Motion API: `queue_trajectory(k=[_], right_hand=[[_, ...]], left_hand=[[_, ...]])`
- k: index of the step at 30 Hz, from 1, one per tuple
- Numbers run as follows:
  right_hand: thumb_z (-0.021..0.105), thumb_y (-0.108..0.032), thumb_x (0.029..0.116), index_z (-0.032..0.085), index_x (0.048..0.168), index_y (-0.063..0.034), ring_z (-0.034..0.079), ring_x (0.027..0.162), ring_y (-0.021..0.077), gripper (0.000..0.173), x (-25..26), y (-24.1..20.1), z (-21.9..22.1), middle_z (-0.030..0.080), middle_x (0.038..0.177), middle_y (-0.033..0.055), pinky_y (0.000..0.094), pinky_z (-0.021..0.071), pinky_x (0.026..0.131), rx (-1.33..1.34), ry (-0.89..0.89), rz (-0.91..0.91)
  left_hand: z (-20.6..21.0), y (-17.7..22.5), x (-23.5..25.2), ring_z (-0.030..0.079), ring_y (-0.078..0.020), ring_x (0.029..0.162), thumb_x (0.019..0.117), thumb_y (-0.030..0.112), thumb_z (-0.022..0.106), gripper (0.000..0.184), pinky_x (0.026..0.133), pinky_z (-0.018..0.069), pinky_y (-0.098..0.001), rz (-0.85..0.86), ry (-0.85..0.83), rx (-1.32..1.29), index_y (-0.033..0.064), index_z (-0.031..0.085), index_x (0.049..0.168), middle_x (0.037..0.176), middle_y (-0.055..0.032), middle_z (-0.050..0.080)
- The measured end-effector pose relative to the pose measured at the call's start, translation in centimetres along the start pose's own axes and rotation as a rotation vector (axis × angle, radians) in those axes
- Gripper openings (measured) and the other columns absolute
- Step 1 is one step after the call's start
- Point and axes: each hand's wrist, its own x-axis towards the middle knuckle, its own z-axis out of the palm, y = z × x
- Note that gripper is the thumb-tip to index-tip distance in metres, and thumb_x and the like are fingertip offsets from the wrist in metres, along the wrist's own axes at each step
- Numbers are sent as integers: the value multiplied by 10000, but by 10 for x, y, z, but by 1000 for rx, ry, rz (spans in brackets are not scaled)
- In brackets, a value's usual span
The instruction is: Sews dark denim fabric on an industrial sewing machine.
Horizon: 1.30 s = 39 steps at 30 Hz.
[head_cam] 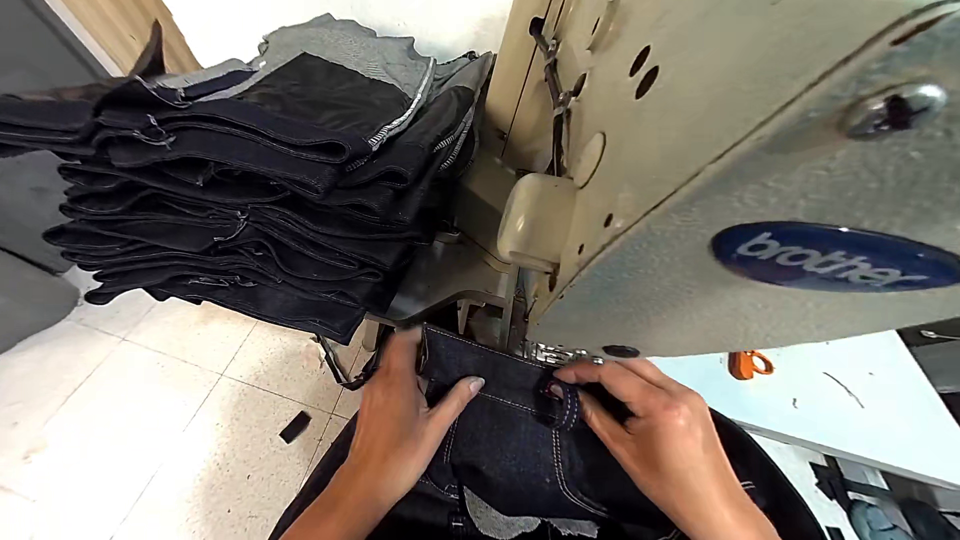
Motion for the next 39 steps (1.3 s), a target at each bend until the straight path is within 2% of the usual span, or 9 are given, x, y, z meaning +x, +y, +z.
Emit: queue_trajectory(k=[4,8,12,16,20,26,30,33,39], right_hand=[[630,-233,866,773,836,-173,680,750,56,158,3,-1,-3,736,778,-27,184,529,684,-26,8,-11],[650,-215,883,777,848,-151,667,716,45,147,2,-2,3,733,761,3,150,513,658,-4,64,-17],[585,-92,982,743,947,-120,679,843,130,164,-6,-6,6,725,869,60,187,531,746,-62,82,-142],[501,14,1002,727,1103,-67,685,1052,211,260,-16,-11,4,731,1042,111,242,532,936,-139,-6,-208],[475,6,1003,723,1144,-118,653,1019,201,310,-19,-5,2,698,1047,98,238,525,896,-118,-19,-165],[512,-25,976,747,1095,-158,660,835,212,295,-11,-1,10,689,943,74,294,549,689,-158,24,-183],[551,-258,1047,742,1094,-252,654,887,107,196,-20,18,12,677,968,7,252,542,753,55,77,-40],[491,-513,1039,713,982,-126,685,823,180,449,-31,29,14,719,844,25,426,525,817,10,86,136],[459,-483,1054,689,797,-149,633,742,119,480,-14,43,12,650,719,-17,351,486,761,22,101,59]], left_hand=[[-13,34,0,670,-207,759,934,355,712,433,601,549,-338,365,-8,195,38,650,1223,989,-128,694],[10,54,-10,717,-128,655,1003,210,648,310,589,605,-281,41,-604,-453,-52,636,1169,834,-97,737],[24,52,-11,755,-100,741,1027,181,607,210,691,646,-277,-132,-506,-655,0,669,939,838,-41,759],[27,58,-12,764,-146,717,938,20,683,144,684,660,-317,-242,-456,-655,19,553,1001,810,-49,747],[30,33,-12,642,-87,549,977,275,682,249,513,537,-225,409,-226,-62,37,634,1030,640,1,645],[19,12,27,635,-196,1171,1065,152,489,248,1008,468,-343,1171,-204,287,172,674,1228,1243,0,716],[20,6,35,621,-157,1157,1058,333,558,283,987,468,-283,1039,-327,183,211,677,1285,1280,43,703],[22,8,34,631,-125,1149,1051,354,563,280,979,463,-276,951,-332,142,231,706,1259,1279,71,712],[30,15,28,653,-105,1118,1057,338,556,277,976,466,-264,895,-261,144,202,735,1219,1250,39,732]])
